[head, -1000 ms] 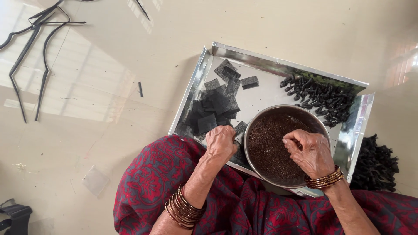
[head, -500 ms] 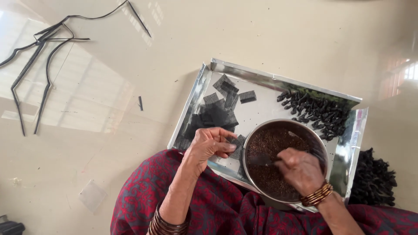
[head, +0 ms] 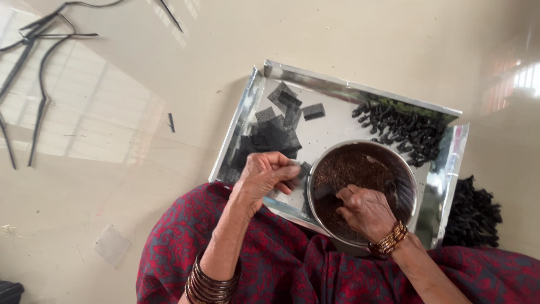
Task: The person sits on the floor with a metal tray holding black mesh squares, a bowl of small brown seeds, and finished black tassels. They fold a mesh square by hand, press and dip it into the seeds in the bowl, and set the filled piece with the finished tassels on the tray, repeating this for one piece at a time.
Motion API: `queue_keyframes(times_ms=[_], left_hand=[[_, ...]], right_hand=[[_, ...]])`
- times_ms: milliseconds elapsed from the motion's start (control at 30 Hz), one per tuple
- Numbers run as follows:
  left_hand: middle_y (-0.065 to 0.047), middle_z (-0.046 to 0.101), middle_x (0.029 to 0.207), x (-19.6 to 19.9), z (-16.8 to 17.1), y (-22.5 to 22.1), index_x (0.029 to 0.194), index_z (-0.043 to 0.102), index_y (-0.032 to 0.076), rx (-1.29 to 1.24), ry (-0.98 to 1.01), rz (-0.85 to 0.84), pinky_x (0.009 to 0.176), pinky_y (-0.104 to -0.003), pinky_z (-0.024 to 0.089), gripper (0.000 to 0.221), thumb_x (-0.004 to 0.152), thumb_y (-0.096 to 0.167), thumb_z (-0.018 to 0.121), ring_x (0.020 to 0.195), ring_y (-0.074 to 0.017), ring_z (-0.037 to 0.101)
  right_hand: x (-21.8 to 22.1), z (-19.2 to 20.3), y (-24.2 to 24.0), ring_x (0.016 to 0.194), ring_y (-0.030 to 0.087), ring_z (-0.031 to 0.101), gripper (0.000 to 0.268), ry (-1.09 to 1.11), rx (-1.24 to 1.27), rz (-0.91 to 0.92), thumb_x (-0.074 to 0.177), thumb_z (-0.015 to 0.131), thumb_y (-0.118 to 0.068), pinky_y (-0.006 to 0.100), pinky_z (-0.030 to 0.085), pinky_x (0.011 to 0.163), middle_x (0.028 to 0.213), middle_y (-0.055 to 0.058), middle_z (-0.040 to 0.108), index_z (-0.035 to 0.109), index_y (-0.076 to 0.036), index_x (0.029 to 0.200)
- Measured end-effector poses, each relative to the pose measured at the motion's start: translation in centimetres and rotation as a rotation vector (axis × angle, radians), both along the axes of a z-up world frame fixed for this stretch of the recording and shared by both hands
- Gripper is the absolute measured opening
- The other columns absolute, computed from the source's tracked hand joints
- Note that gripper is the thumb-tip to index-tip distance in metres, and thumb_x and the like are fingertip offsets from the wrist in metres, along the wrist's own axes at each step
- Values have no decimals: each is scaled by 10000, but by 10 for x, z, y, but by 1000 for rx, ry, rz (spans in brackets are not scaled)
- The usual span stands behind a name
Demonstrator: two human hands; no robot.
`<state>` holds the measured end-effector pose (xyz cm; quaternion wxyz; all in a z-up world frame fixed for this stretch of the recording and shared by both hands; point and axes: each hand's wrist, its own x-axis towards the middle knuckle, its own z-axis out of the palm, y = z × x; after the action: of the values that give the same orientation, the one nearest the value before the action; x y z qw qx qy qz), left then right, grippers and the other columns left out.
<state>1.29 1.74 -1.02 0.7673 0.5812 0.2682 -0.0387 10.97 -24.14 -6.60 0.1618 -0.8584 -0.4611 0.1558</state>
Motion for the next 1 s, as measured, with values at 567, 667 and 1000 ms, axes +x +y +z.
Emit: queue_keyframes(times_ms=[567, 667, 1000], left_hand=[[-84, 725, 674, 11, -19, 5, 853, 724, -31, 340, 140, -35, 471, -248, 572, 128, 883, 92, 747, 541, -112, 685], [-73, 719, 655, 13, -17, 4, 820, 727, -9, 533, 148, -61, 508, -260, 573, 123, 857, 106, 748, 531, -111, 697], [-116, 708, 654, 13, -30, 1, 777, 726, 9, 905, 84, -84, 637, -377, 569, 101, 776, 103, 761, 612, -222, 711]], right_hand=[[16, 3, 6, 518, 166, 590, 229, 179, 246, -180, 904, 786, -262, 340, 498, 448, 670, 14, 645, 717, -106, 752], [18, 21, 6, 505, 90, 644, 130, 433, 240, -280, 888, 737, -193, 247, 532, 449, 690, -31, 684, 684, -85, 840], [2, -33, 2, 617, 106, 645, 47, 18, 451, -24, 871, 713, -84, 205, 565, 476, 754, -15, 643, 726, -130, 864]])
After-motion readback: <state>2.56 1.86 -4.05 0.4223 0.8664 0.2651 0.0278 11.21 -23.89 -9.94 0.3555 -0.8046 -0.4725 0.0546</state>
